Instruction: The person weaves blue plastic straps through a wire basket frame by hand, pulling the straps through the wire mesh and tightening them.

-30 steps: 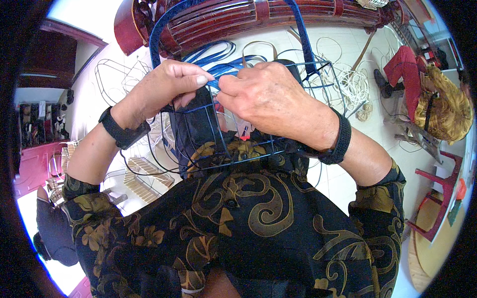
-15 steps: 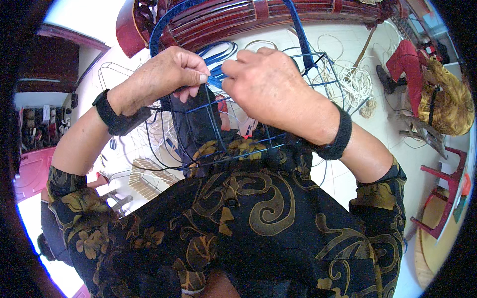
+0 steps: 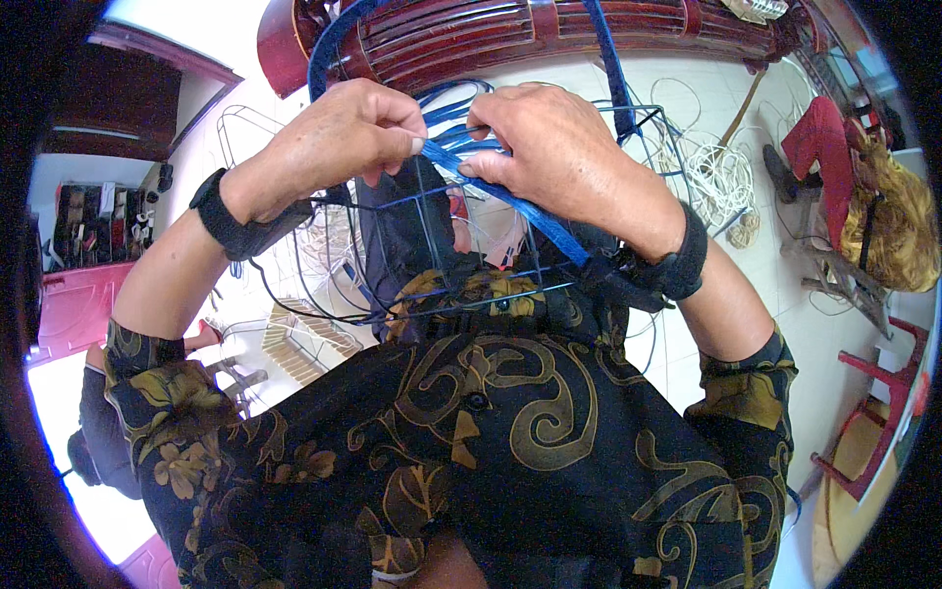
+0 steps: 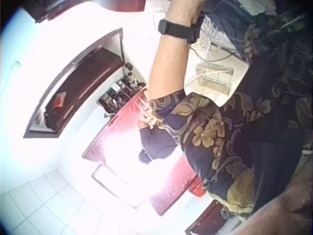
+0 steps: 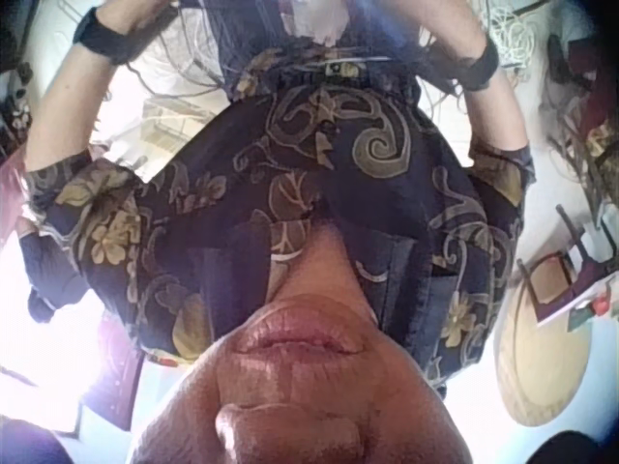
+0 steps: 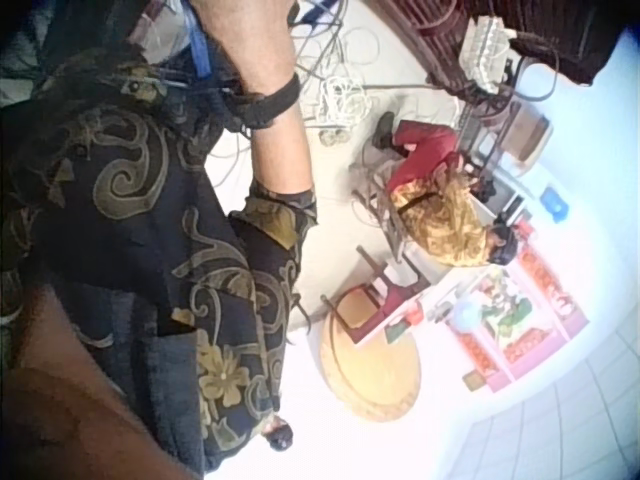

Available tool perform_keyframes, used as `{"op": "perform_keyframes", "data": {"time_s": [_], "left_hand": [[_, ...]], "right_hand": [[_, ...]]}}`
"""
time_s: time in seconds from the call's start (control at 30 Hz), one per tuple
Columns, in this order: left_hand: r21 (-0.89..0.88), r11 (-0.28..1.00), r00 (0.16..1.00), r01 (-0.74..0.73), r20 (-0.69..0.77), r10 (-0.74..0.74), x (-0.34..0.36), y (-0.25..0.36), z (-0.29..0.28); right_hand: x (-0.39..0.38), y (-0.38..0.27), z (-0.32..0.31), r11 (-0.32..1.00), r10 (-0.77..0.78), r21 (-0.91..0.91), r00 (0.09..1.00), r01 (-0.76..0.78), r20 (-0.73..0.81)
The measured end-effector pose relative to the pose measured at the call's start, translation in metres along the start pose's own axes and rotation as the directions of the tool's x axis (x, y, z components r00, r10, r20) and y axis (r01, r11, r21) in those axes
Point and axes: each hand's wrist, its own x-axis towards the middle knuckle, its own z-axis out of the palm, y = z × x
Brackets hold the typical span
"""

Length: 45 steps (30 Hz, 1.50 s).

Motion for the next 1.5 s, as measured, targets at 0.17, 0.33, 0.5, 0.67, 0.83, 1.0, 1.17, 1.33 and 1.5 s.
{"op": "perform_keyframes", "data": {"time_s": [0.17, 0.33, 0.5, 0.67, 0.83, 1.0, 1.17, 1.33, 1.5], "left_hand": [[0.197, 0.967, 0.954, -0.160, -0.222, 0.203, -0.022, -0.010, -0.005], [0.134, 0.950, 0.850, -0.282, -0.423, 0.313, -0.035, -0.022, 0.028], [0.048, 0.974, 0.824, -0.221, -0.524, 0.213, -0.035, -0.034, 0.084], [-0.143, 0.977, 0.832, -0.158, -0.552, 0.053, -0.036, -0.044, 0.098], [-0.013, 0.970, 0.769, -0.241, -0.612, 0.183, -0.031, -0.034, 0.101], [0.065, 0.961, 0.763, -0.269, -0.594, 0.254, -0.044, -0.018, 0.092], [0.130, 0.950, 0.759, -0.283, -0.575, 0.305, -0.055, -0.006, 0.090], [0.202, 0.934, 0.732, -0.295, -0.580, 0.357, -0.062, -0.002, 0.091], [0.292, 0.896, 0.713, -0.335, -0.543, 0.444, -0.060, -0.008, 0.096]], "right_hand": [[0.006, -0.019, 0.004, 0.990, -0.092, -0.126, 0.980, 0.070, -0.178], [-0.003, -0.022, 0.008, 0.955, -0.231, -0.244, 0.937, 0.167, -0.262], [-0.021, -0.014, 0.017, 0.967, -0.240, -0.121, 0.961, 0.224, -0.140], [-0.037, 0.001, 0.003, 0.983, -0.184, -0.065, 0.956, 0.174, -0.229], [-0.051, -0.003, 0.005, 0.978, -0.144, -0.182, 0.958, 0.100, -0.248], [-0.062, -0.012, 0.005, 0.991, -0.120, -0.087, 0.958, 0.100, -0.260], [-0.075, -0.015, -0.012, 0.995, -0.095, 0.008, 0.973, 0.099, -0.211], [-0.099, 0.003, -0.036, 0.999, 0.031, 0.020, 0.963, -0.027, -0.267], [-0.114, 0.017, -0.017, 0.969, 0.175, 0.217, 0.948, -0.118, -0.265]]}}
